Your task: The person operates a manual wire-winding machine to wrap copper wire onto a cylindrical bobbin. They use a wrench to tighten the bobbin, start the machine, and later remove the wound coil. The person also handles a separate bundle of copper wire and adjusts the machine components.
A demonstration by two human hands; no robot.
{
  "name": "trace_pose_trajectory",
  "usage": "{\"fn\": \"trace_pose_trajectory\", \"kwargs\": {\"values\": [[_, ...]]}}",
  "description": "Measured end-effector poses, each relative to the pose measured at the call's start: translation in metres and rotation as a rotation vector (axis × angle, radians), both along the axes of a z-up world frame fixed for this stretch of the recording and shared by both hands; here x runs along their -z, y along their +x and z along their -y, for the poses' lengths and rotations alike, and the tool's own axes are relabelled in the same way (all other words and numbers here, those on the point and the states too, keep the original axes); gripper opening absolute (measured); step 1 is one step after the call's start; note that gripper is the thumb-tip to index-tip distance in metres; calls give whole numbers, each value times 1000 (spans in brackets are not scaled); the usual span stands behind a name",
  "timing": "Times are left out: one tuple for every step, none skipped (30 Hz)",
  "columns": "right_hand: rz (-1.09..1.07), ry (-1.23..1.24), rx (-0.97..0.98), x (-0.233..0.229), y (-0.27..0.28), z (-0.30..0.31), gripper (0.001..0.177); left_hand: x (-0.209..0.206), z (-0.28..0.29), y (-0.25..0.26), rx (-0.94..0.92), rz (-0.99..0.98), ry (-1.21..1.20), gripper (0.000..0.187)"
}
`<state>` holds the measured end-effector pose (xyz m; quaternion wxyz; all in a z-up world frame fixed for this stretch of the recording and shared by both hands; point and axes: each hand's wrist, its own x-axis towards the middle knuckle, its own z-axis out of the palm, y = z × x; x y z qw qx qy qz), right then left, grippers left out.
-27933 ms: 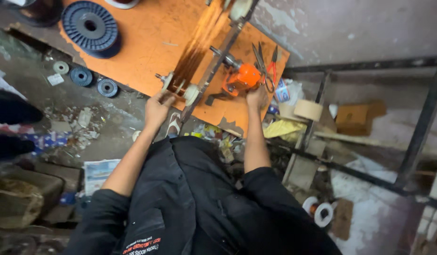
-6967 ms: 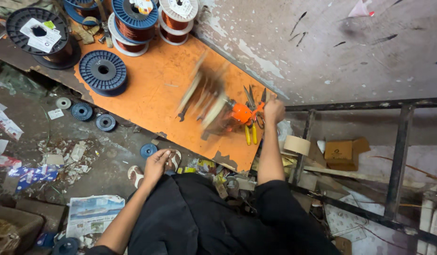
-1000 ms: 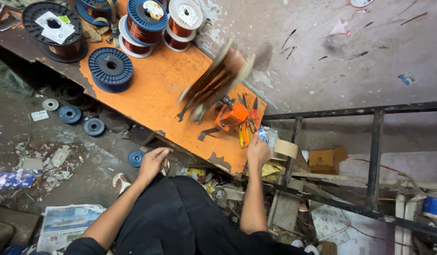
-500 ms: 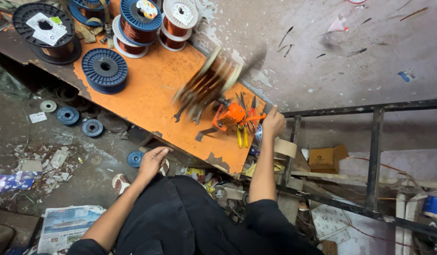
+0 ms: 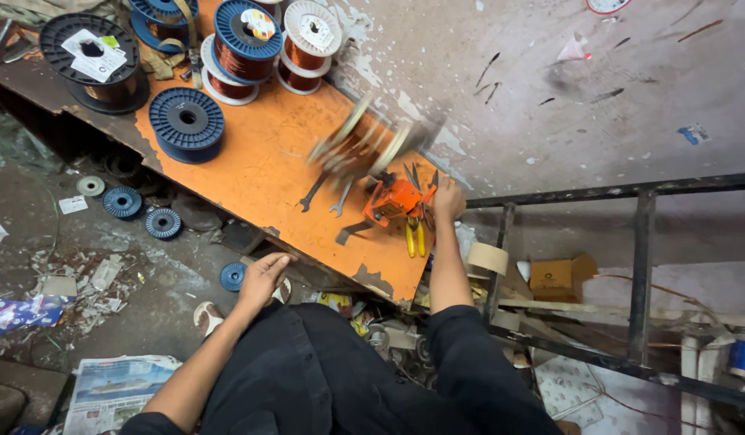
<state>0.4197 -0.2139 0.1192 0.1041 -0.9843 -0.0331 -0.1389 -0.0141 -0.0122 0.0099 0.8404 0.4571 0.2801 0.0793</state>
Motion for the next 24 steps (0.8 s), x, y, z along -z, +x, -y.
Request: {"fn": "trace_pose_trajectory", "kwargs": {"values": [[-19, 0, -5, 3, -3, -1, 64, -1, 0, 0, -15, 19, 6, 26], [-39, -2, -11, 6, -6, -1, 63, -1, 1, -2, -29, 36, 11, 26], [-59, -3, -16, 9, -8, -3, 63, -2, 1, -2, -43, 53, 16, 26], [-102, 1, 10, 12, -10, -5, 63, -2, 0, -1, -35, 31, 32, 26], [-146, 5, 36, 15, -12, -7, 63, -3, -1, -2, -27, 10, 49, 26], [-190, 7, 60, 19, -15, -9, 63, -3, -1, -2, -20, -13, 64, 26], [-172, -14, 35, 22, -18, -10, 64, -3, -1, -3, -14, -19, 62, 27], [-153, -35, 13, 26, -22, -9, 65, -3, -1, -4, -4, -25, 59, 27], [-135, -55, -9, 30, -26, -7, 66, -3, 0, -4, 6, -31, 57, 27], [-141, -66, -40, 32, -30, -4, 65, -3, 0, -3, 0, -9, 44, 27], [-148, -78, -70, 35, -34, -1, 64, -3, 1, -2, -6, 13, 31, 26], [-155, -88, -104, 38, -38, 0, 63, -3, 2, -2, -15, 35, 20, 26], [-161, -81, -146, 42, -43, 2, 55, -3, 2, -1, -23, 47, 3, 25], [-166, -75, -185, 45, -50, 6, 48, -3, 4, -1, -28, 60, -16, 24], [-171, -69, -225, 48, -56, 9, 43, -4, 5, -1, -34, 72, -35, 24], [-153, -49, -243, 51, -60, 11, 41, -4, 5, 0, -32, 67, -20, 24], [-135, -30, -261, 54, -65, 13, 38, -5, 5, 1, -31, 63, -6, 24], [-116, -11, -281, 56, -68, 14, 36, -6, 4, 2, -32, 59, 8, 24], [-95, -42, -251, 59, -71, 14, 36, -8, 3, 4, -28, 83, 12, 24], [-76, -73, -223, 62, -73, 13, 35, -10, 2, 4, -26, 105, 16, 24], [-56, -104, -195, 64, -76, 14, 35, -12, 1, 4, -25, 127, 20, 24], [-66, -115, -159, 68, -78, 13, 35, -15, -1, 3, -19, 116, 34, 23], [-75, -125, -122, 71, -80, 12, 34, -18, -3, 3, -13, 106, 48, 23], [-86, -135, -83, 73, -83, 12, 33, -22, -5, 3, -5, 94, 63, 23]]}}
